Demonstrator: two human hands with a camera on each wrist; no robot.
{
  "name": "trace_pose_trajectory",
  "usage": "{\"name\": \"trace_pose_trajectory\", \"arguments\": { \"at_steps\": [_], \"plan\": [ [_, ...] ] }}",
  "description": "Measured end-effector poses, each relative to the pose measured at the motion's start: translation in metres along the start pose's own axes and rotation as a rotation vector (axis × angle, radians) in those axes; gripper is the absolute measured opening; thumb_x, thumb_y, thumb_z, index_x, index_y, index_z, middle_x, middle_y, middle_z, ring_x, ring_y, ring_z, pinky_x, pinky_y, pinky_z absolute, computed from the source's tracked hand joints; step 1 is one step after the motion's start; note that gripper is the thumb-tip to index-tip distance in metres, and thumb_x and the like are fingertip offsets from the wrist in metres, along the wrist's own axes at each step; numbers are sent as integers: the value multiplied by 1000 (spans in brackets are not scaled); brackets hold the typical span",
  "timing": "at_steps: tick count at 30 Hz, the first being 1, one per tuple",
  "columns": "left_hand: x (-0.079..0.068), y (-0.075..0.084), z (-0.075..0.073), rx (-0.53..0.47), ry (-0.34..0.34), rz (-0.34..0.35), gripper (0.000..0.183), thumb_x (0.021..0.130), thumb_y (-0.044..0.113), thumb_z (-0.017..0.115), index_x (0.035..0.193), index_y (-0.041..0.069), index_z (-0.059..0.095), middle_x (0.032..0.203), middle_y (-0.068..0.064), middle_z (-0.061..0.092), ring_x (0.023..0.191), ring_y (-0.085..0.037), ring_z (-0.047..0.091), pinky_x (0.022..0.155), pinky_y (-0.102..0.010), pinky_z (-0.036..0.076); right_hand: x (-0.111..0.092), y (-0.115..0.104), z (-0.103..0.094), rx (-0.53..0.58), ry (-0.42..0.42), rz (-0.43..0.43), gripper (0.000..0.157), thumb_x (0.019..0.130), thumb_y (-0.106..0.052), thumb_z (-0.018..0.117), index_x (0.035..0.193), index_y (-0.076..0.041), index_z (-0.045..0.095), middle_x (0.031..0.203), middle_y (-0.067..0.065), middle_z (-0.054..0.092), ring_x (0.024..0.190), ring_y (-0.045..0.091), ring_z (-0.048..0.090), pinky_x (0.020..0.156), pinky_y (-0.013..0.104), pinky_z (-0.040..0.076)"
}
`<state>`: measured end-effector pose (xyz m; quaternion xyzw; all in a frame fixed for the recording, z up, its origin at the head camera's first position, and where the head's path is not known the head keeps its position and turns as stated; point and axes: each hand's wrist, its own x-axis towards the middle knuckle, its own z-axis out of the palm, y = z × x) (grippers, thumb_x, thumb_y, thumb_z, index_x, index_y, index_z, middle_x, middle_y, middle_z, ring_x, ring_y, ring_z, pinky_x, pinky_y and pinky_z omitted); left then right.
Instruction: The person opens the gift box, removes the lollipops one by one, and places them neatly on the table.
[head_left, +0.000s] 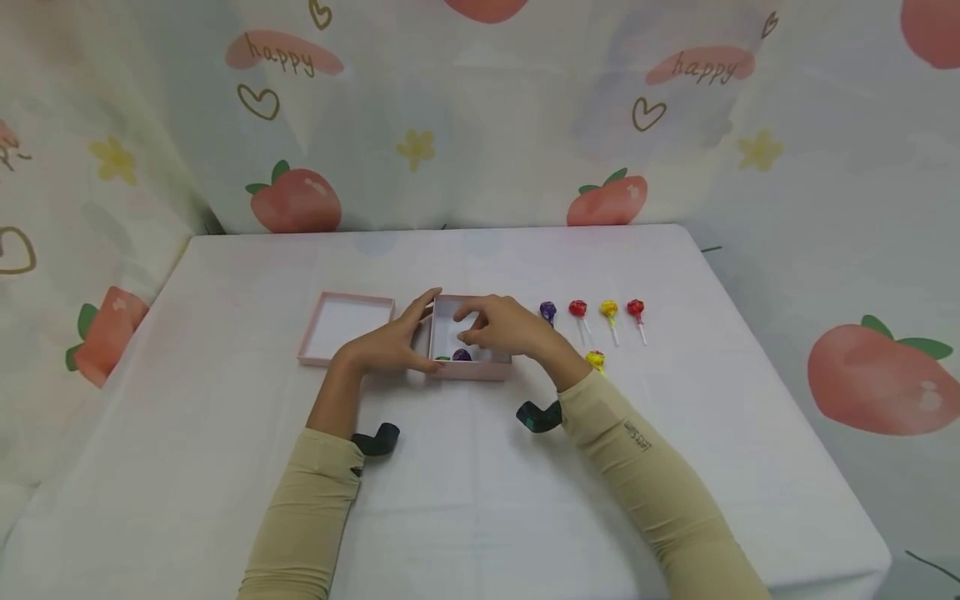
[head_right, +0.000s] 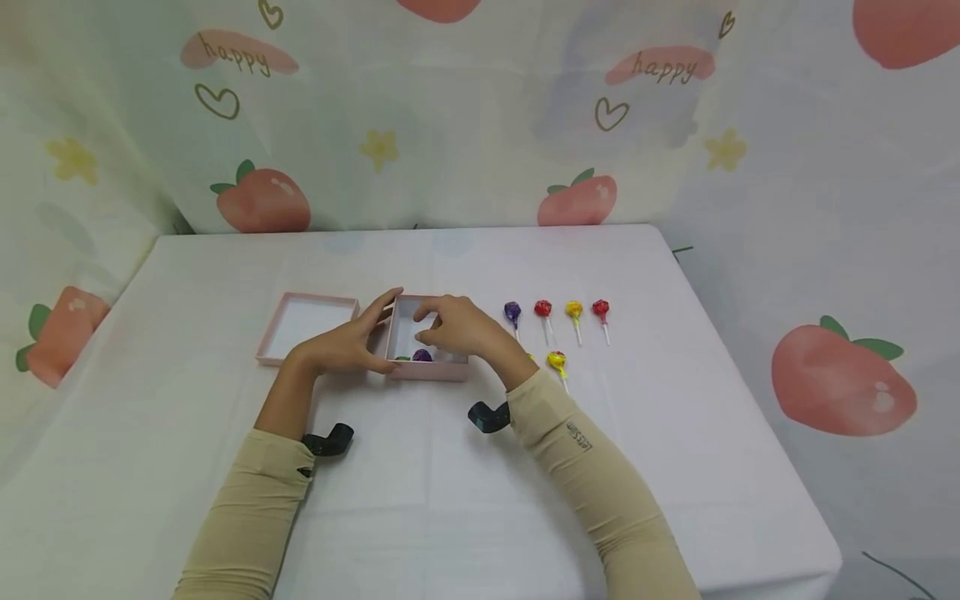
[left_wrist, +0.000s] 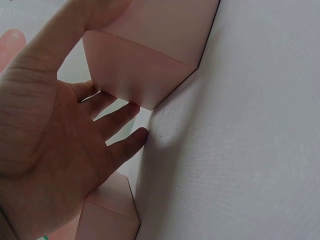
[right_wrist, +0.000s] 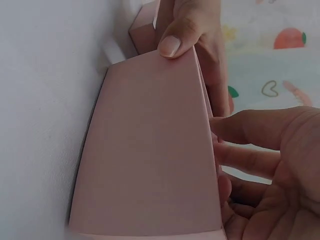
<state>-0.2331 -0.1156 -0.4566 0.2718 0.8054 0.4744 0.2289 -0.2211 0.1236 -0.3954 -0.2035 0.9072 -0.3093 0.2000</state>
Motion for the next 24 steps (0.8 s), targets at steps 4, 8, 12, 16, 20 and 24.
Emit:
{"name": "trace_pose_trajectory", "arguments": {
  "at_steps": [4, 8, 12, 16, 20, 24],
  "plan": [
    [-1, 0, 0, -7, 0, -2, 124, 81, 24, 90, 167, 25, 1, 172, -2, 6, 156, -23, 15, 121, -51, 20, 5, -1, 3, -43, -19, 3, 35, 98, -18, 73, 128, -1, 68, 109, 12, 71, 93, 23, 69, 81, 37, 58],
    [0, -1, 1, -18, 1, 4, 123, 82, 21, 90, 167, 25, 1, 172, -3, 6, 156, -24, 14, 121, -52, 19, 10, -3, 7, -156, -42, 13, 36, 98, -20, 72, 127, 1, 68, 120, 14, 69, 103, 25, 67, 90, 41, 55],
    [1, -1, 1, -20, -5, 21, 123, 82, 21, 90, 167, 24, 1, 172, -1, 3, 156, -24, 14, 121, -52, 18, 12, -6, 8, -237, -89, 57, 39, 98, -25, 73, 130, -3, 68, 125, 11, 68, 109, 23, 63, 98, 44, 51],
    [1, -1, 2, -21, -8, 20, 123, 82, 19, 90, 167, 24, 1, 172, 0, 2, 156, -25, 14, 121, -52, 18, 13, -8, 9, -244, -139, 78, 36, 97, -24, 75, 128, -8, 71, 122, 8, 68, 102, 21, 65, 93, 43, 53],
    [1, -1, 1, -28, -6, 18, 123, 82, 20, 90, 167, 24, 1, 172, 0, 3, 156, -23, 14, 121, -51, 18, 15, -10, 12, -247, -163, 63, 29, 94, -14, 76, 123, -9, 75, 121, 9, 69, 101, 23, 66, 90, 41, 55],
    [1, -2, 2, -26, -7, 16, 123, 83, 19, 90, 167, 24, 0, 172, 0, 2, 156, -24, 13, 122, -50, 18, 16, -8, 16, -230, -155, 37, 23, 91, -7, 77, 114, -9, 79, 115, 8, 72, 99, 22, 68, 88, 38, 56]
  ]
}}
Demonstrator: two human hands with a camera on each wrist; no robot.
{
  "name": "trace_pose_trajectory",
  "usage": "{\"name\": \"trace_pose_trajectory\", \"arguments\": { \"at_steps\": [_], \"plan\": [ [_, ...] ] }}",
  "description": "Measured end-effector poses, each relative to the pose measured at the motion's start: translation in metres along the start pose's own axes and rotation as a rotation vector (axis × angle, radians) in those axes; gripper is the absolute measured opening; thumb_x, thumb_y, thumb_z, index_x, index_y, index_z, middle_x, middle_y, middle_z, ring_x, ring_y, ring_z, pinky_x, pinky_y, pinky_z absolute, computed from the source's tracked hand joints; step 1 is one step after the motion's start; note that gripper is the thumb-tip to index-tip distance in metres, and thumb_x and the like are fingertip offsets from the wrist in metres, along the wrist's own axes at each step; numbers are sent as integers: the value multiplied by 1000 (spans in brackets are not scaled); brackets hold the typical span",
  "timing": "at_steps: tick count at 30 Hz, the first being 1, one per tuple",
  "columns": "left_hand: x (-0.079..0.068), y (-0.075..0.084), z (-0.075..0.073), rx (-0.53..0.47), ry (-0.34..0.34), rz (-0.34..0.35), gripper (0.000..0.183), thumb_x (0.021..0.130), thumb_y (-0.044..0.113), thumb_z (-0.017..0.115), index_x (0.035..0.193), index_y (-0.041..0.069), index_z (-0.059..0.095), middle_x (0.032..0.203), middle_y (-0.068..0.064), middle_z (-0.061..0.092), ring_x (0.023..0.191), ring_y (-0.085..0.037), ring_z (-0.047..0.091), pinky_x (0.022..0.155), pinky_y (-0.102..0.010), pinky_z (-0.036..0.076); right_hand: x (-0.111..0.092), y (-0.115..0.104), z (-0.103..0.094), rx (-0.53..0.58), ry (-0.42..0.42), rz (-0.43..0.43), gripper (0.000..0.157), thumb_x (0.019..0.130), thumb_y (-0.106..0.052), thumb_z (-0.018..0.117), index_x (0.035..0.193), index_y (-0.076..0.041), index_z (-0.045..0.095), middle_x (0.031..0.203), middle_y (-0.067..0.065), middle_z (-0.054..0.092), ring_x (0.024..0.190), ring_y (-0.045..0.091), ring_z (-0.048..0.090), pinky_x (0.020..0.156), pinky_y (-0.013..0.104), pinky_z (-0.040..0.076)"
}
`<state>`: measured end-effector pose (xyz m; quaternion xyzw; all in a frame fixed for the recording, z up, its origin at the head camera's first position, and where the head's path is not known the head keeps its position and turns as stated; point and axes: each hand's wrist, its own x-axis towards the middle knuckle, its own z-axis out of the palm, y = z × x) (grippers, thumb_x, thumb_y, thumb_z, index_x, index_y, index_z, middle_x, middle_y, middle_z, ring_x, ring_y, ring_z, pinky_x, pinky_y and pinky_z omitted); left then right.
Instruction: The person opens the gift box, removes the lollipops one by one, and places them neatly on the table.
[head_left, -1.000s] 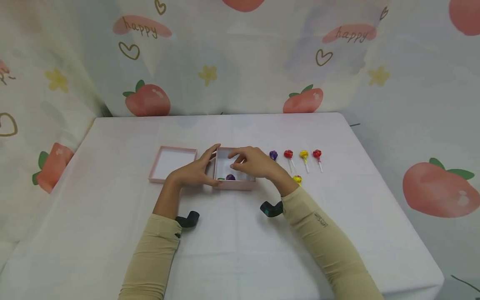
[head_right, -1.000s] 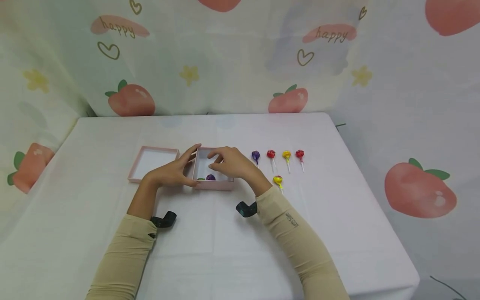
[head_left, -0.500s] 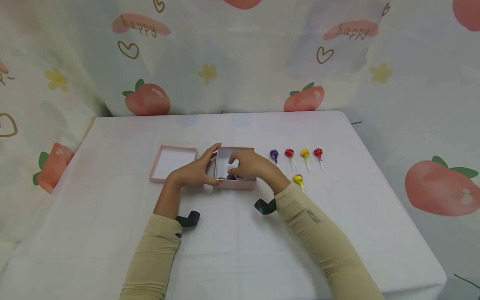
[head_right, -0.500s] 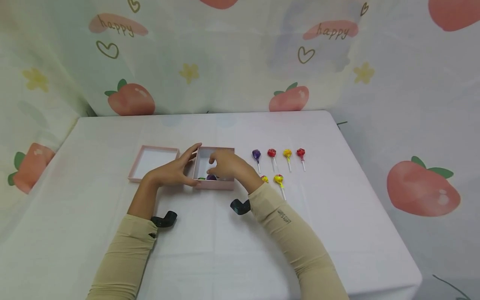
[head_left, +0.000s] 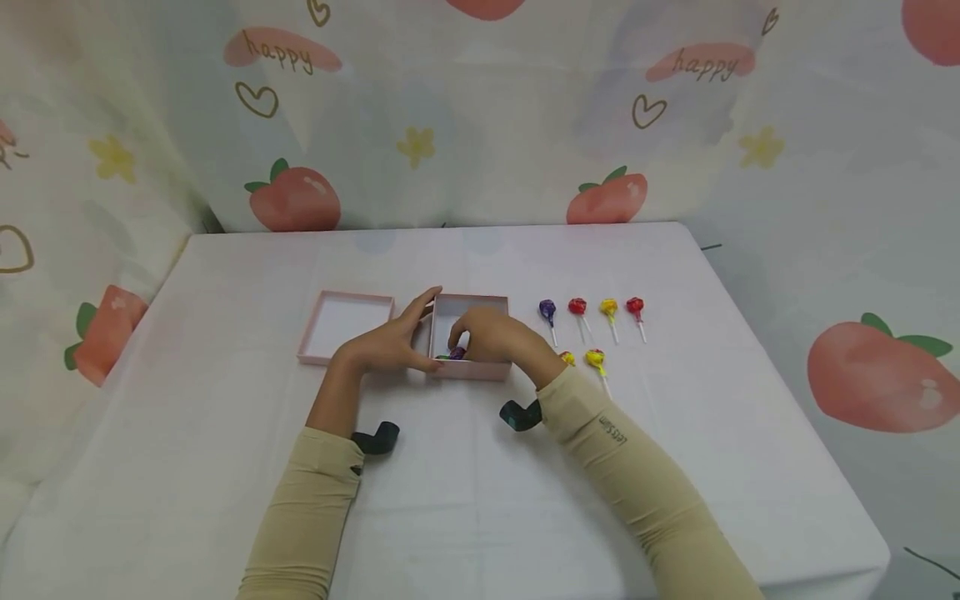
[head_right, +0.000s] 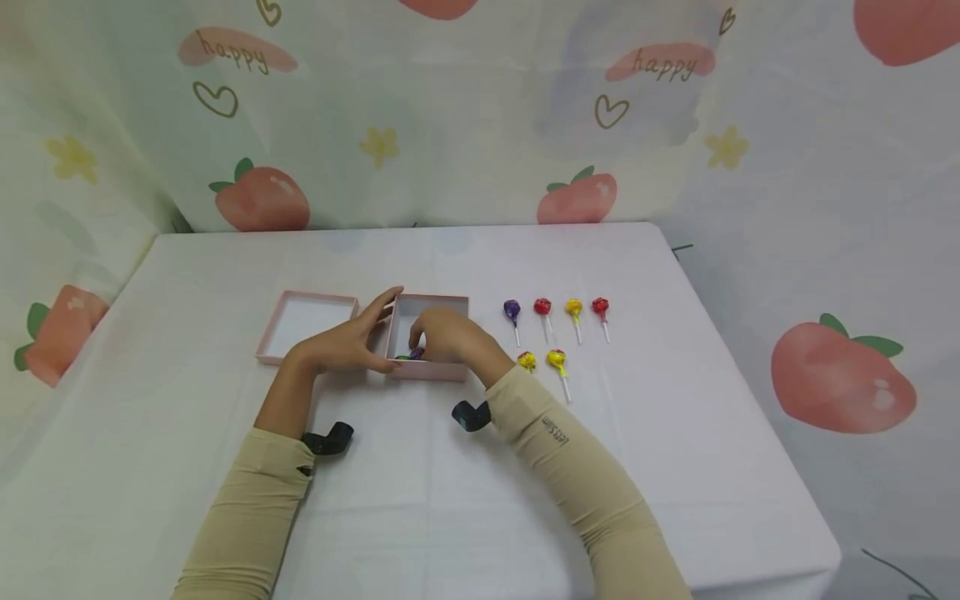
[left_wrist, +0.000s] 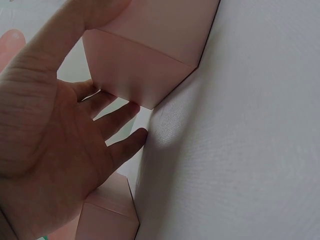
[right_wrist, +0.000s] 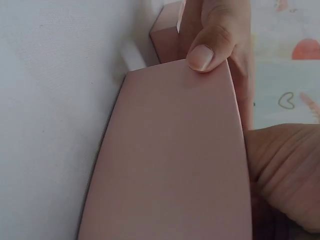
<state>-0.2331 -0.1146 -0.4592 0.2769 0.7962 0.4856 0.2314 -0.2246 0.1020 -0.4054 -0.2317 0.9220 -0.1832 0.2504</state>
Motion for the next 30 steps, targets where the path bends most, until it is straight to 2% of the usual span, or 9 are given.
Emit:
{"name": "trace_pose_trajectory", "arguments": {
  "at_steps": [5, 11, 15, 23, 30],
  "plan": [
    [-2, 7, 2, -12, -6, -16, 121, 84, 13, 87, 167, 21, -2, 172, -5, -2, 156, -28, 10, 122, -53, 14, -2, 2, 3, 70, 46, 0, 19, 92, -6, 78, 111, -8, 79, 105, 6, 74, 95, 20, 70, 84, 36, 57],
    [-14, 36, 0, -24, -16, -30, 118, 85, 9, 85, 166, 15, 0, 171, -15, 4, 156, -34, 11, 122, -55, 13, -5, 3, 5, 145, 113, -10, 25, 95, -10, 76, 120, -9, 76, 105, 8, 75, 96, 22, 70, 83, 35, 58],
    [-16, 42, 0, -23, -15, -28, 117, 85, 10, 84, 166, 13, 0, 171, -17, 5, 156, -36, 11, 122, -56, 13, -7, 4, 5, 140, 152, -29, 29, 95, -10, 76, 123, -9, 75, 106, 8, 75, 97, 22, 69, 84, 35, 57],
    [-16, 41, -1, -24, -12, -46, 117, 86, 10, 85, 166, 16, 0, 171, -17, 6, 156, -34, 11, 122, -55, 13, -10, 4, 7, 110, 260, -80, 30, 95, -13, 77, 125, -9, 74, 102, 7, 74, 92, 20, 68, 81, 35, 56],
    [-2, 10, 1, 1, -6, -52, 123, 83, 12, 88, 167, 18, -2, 171, -14, 4, 156, -32, 10, 122, -53, 14, -11, 7, 7, 158, 412, -73, 27, 96, -20, 77, 122, -13, 73, 96, 3, 73, 86, 19, 65, 74, 35, 54]
  ]
}}
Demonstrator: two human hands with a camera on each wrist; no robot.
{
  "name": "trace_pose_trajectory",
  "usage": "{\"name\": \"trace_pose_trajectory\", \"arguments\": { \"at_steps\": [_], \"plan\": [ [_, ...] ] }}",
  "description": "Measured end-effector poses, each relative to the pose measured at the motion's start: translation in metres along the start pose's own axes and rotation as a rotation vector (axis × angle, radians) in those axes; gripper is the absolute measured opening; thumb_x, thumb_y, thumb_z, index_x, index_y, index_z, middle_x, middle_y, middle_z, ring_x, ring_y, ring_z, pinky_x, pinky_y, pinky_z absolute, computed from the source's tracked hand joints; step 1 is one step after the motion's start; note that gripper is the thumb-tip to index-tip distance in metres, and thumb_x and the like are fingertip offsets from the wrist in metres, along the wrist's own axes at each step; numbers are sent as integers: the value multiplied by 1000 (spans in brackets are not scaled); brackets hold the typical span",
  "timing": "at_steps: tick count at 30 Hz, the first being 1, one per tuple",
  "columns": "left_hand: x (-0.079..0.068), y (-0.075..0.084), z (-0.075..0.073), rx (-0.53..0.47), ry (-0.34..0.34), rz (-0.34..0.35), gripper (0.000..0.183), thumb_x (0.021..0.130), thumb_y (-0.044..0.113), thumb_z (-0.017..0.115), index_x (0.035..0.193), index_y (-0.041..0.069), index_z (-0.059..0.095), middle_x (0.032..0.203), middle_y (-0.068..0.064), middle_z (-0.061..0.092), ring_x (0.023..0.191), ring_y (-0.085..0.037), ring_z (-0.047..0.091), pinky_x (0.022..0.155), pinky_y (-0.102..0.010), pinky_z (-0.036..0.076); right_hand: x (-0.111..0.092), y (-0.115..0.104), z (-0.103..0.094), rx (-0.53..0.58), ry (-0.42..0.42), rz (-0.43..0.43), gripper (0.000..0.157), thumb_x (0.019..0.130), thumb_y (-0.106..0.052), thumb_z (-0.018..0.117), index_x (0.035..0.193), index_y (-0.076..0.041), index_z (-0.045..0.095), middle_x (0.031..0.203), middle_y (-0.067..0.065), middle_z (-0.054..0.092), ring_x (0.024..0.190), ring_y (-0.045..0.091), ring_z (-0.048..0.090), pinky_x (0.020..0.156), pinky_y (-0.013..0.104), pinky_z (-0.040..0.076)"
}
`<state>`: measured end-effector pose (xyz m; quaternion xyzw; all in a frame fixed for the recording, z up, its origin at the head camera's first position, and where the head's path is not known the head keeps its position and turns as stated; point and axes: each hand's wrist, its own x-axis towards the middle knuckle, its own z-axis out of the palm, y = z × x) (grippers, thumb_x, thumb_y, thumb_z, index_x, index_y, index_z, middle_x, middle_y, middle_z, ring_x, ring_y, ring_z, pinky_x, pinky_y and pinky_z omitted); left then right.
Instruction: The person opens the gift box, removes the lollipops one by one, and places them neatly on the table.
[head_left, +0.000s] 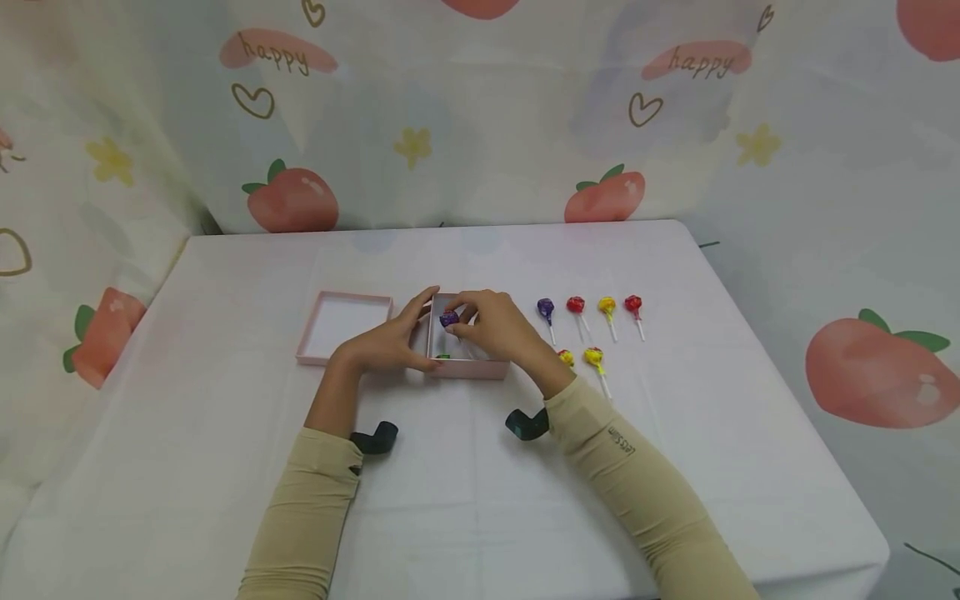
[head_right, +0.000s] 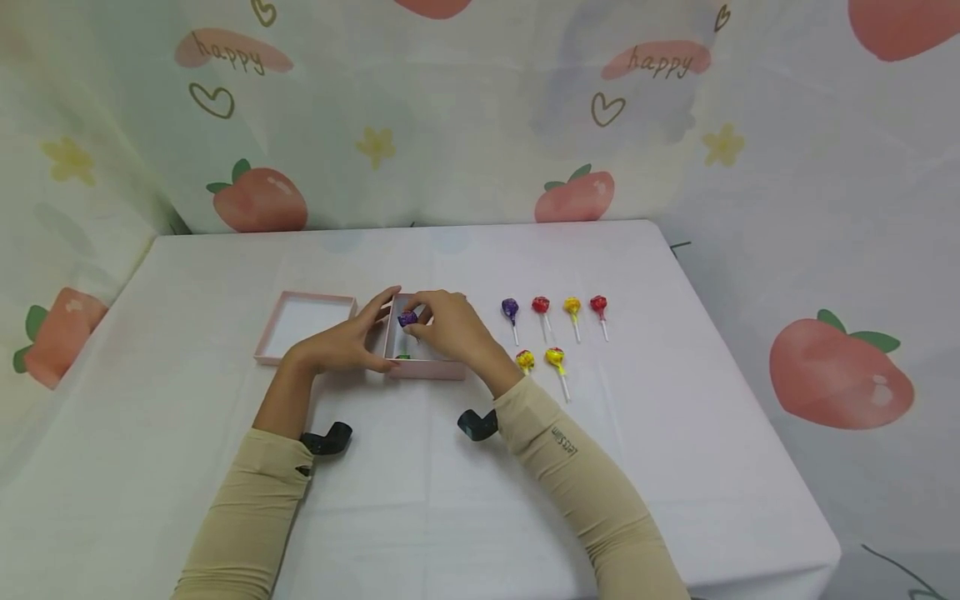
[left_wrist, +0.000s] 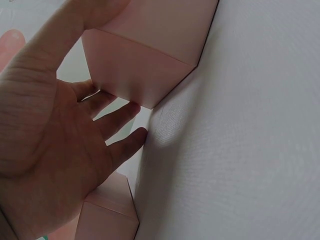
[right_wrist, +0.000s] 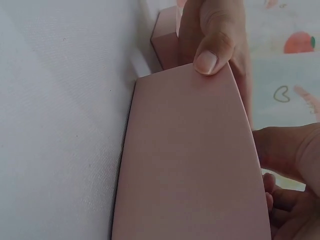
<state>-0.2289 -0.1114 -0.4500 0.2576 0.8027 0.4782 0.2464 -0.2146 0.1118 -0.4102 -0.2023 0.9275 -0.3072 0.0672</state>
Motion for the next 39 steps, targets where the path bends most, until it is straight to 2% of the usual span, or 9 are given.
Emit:
{"name": "trace_pose_trajectory", "arguments": {
  "at_steps": [4, 13, 20, 30, 35, 39],
  "plan": [
    [3, -7, 0, 24, 9, 4, 125, 82, 19, 90, 167, 22, -2, 172, -10, 3, 156, -30, 11, 122, -54, 15, -2, 1, -2, 32, 59, 15, 28, 96, -23, 77, 122, -14, 74, 95, 2, 73, 86, 18, 65, 73, 35, 53],
    [1, -5, 0, 27, 13, 20, 125, 80, 29, 91, 167, 26, 1, 172, -4, 6, 156, -25, 14, 122, -52, 17, -8, 3, -9, 111, 160, 62, 28, 95, -26, 78, 121, -15, 75, 91, 0, 74, 77, 20, 60, 63, 33, 49],
    [3, -6, 0, 38, 17, 18, 127, 79, 31, 92, 167, 25, 1, 172, -4, 6, 156, -26, 14, 122, -51, 17, -17, 7, -25, 133, 169, 103, 28, 96, -26, 76, 121, -13, 74, 93, 2, 73, 78, 23, 59, 65, 35, 47],
    [1, -6, -3, 35, 27, 8, 125, 80, 28, 91, 167, 26, 1, 172, -2, 7, 156, -22, 14, 122, -49, 18, -32, 23, -38, 118, 171, 143, 27, 96, -28, 77, 120, -17, 74, 94, 2, 72, 80, 24, 57, 61, 35, 48],
    [-1, -4, -2, 10, 16, 15, 125, 80, 24, 91, 167, 26, 1, 172, -3, 5, 156, -22, 14, 122, -49, 18, -45, 33, -48, 120, 180, 162, 28, 96, -27, 76, 122, -15, 73, 96, 5, 71, 80, 25, 55, 60, 34, 45],
    [2, -5, 2, 5, 12, 22, 126, 80, 23, 91, 167, 25, 0, 172, -3, 2, 156, -24, 13, 122, -49, 17, -58, 46, -57, 117, 184, 174, 29, 96, -28, 76, 122, -16, 73, 94, 5, 69, 80, 26, 56, 60, 34, 49]
  ]
}}
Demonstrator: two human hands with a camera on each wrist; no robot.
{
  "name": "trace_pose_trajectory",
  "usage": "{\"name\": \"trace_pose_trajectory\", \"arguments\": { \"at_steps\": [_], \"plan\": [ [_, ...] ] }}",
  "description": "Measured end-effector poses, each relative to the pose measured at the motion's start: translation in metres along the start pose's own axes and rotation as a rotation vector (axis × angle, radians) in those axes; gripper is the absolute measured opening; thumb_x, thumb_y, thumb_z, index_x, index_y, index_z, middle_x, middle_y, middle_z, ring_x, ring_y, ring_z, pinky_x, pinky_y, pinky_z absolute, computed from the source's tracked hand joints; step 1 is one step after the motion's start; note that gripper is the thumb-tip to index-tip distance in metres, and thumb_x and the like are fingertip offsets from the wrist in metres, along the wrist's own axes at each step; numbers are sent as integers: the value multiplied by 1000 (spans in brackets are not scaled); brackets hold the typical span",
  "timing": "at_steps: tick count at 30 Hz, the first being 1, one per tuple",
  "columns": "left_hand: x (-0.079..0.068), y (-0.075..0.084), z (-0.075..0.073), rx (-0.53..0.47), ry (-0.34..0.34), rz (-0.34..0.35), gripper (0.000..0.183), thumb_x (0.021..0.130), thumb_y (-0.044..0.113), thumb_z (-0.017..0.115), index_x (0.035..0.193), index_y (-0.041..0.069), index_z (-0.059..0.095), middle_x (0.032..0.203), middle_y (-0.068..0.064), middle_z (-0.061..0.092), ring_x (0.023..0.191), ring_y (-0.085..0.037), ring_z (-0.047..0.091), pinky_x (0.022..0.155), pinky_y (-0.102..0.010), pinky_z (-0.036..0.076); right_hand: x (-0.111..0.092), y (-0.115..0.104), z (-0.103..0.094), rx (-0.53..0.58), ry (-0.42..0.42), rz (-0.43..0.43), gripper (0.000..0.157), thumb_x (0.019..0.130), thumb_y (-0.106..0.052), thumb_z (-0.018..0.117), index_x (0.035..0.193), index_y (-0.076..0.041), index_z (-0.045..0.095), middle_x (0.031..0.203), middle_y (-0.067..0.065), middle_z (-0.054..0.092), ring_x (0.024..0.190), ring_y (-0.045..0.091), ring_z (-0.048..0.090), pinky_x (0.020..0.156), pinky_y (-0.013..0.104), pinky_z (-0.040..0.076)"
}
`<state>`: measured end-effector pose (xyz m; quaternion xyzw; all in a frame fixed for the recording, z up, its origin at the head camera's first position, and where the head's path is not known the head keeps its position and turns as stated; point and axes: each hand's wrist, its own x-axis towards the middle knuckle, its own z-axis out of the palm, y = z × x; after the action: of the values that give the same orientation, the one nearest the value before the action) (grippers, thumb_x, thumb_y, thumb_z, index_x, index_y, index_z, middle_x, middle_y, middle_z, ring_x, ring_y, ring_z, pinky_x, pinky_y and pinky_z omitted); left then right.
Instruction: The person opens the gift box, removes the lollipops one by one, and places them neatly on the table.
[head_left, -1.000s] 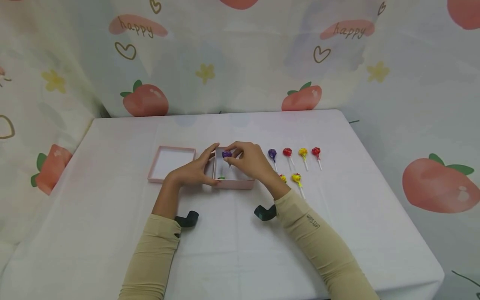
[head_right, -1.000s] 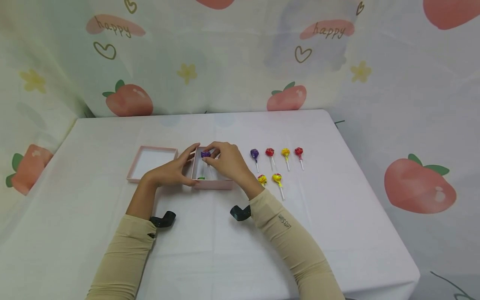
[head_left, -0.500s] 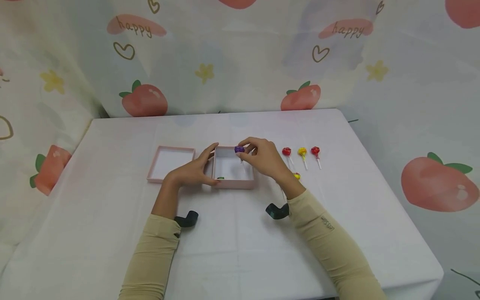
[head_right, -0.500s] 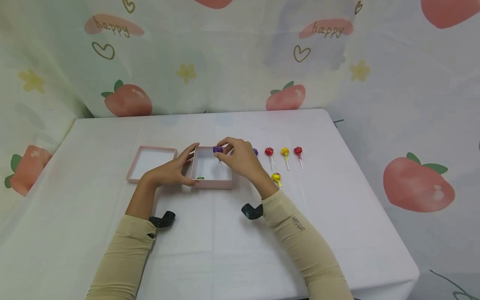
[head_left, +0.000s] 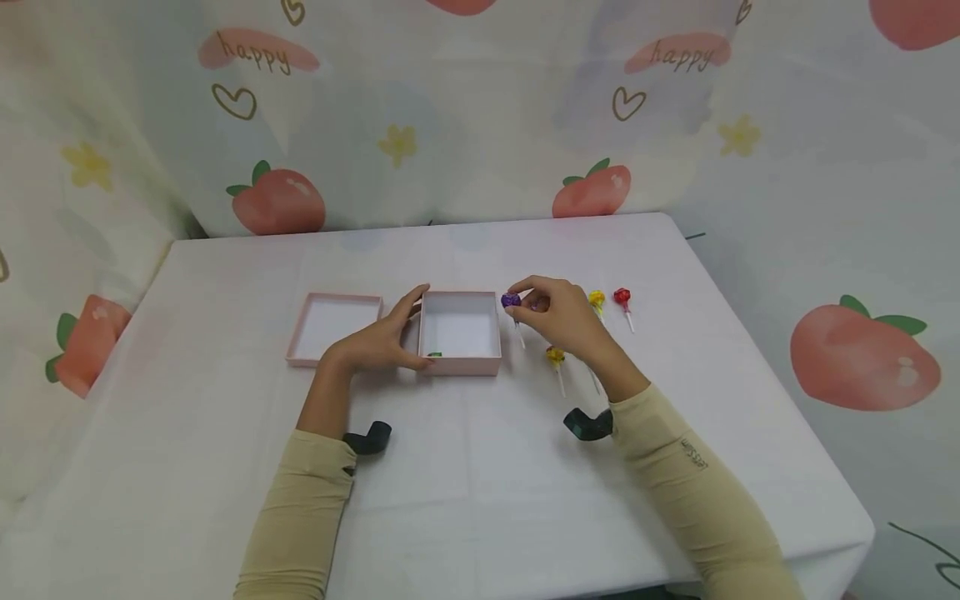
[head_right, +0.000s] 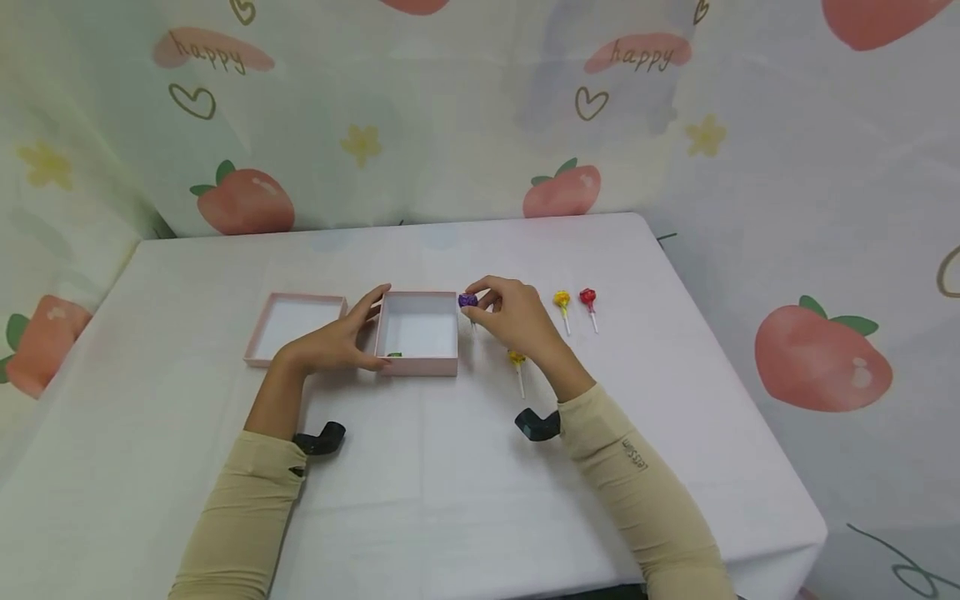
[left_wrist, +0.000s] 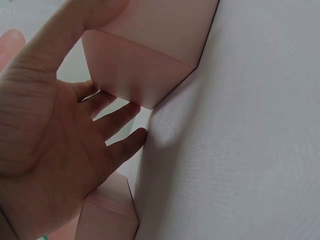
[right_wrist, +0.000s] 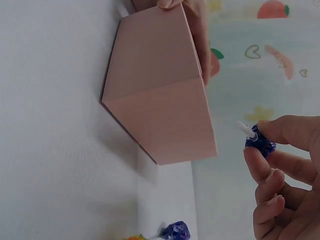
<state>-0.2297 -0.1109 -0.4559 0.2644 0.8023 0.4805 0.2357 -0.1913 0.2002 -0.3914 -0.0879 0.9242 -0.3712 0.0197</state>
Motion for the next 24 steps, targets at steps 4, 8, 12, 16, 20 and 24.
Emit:
{"name": "trace_pose_trajectory", "arguments": {
  "at_steps": [4, 8, 12, 16, 20, 24],
  "plan": [
    [0, -1, 2, -15, 3, -1, 125, 81, 22, 91, 167, 26, 0, 172, -4, 2, 156, -24, 12, 122, -51, 17, -8, 12, -13, -21, -3, 13, 30, 96, -28, 76, 123, -15, 72, 96, 6, 70, 81, 26, 58, 61, 35, 51],
    [-2, -2, 2, -10, -3, -9, 124, 81, 23, 91, 167, 27, 1, 172, -4, 5, 156, -22, 13, 122, -49, 18, -15, 22, -25, -53, 12, 28, 31, 96, -25, 77, 124, -13, 73, 97, 7, 70, 81, 26, 57, 61, 36, 48],
    [-3, -1, 0, 5, 1, -5, 124, 81, 24, 91, 167, 26, 2, 171, -4, 8, 156, -21, 14, 122, -47, 18, -20, 29, -33, -66, 29, 40, 32, 96, -25, 76, 126, -13, 72, 100, 8, 70, 82, 26, 59, 61, 37, 51],
    [-2, 0, -2, 11, 7, 1, 125, 80, 25, 91, 167, 26, 1, 172, -3, 7, 156, -21, 14, 122, -48, 18, -23, 34, -38, -77, 43, 56, 34, 97, -28, 75, 128, -12, 71, 103, 10, 71, 85, 26, 61, 65, 37, 53],
    [-1, 1, -2, -5, -2, -4, 125, 81, 24, 91, 167, 27, 1, 172, -2, 5, 156, -21, 13, 122, -49, 19, -26, 38, -42, -79, 57, 67, 34, 98, -28, 74, 128, -12, 71, 105, 12, 71, 88, 27, 61, 68, 38, 53],
    [-1, 2, -1, -12, -1, -6, 125, 80, 19, 91, 167, 26, 1, 172, -4, 4, 156, -24, 12, 122, -50, 18, -29, 44, -46, -77, 66, 81, 35, 99, -27, 74, 129, -10, 70, 107, 14, 70, 89, 28, 61, 70, 40, 51]
  ]
}}
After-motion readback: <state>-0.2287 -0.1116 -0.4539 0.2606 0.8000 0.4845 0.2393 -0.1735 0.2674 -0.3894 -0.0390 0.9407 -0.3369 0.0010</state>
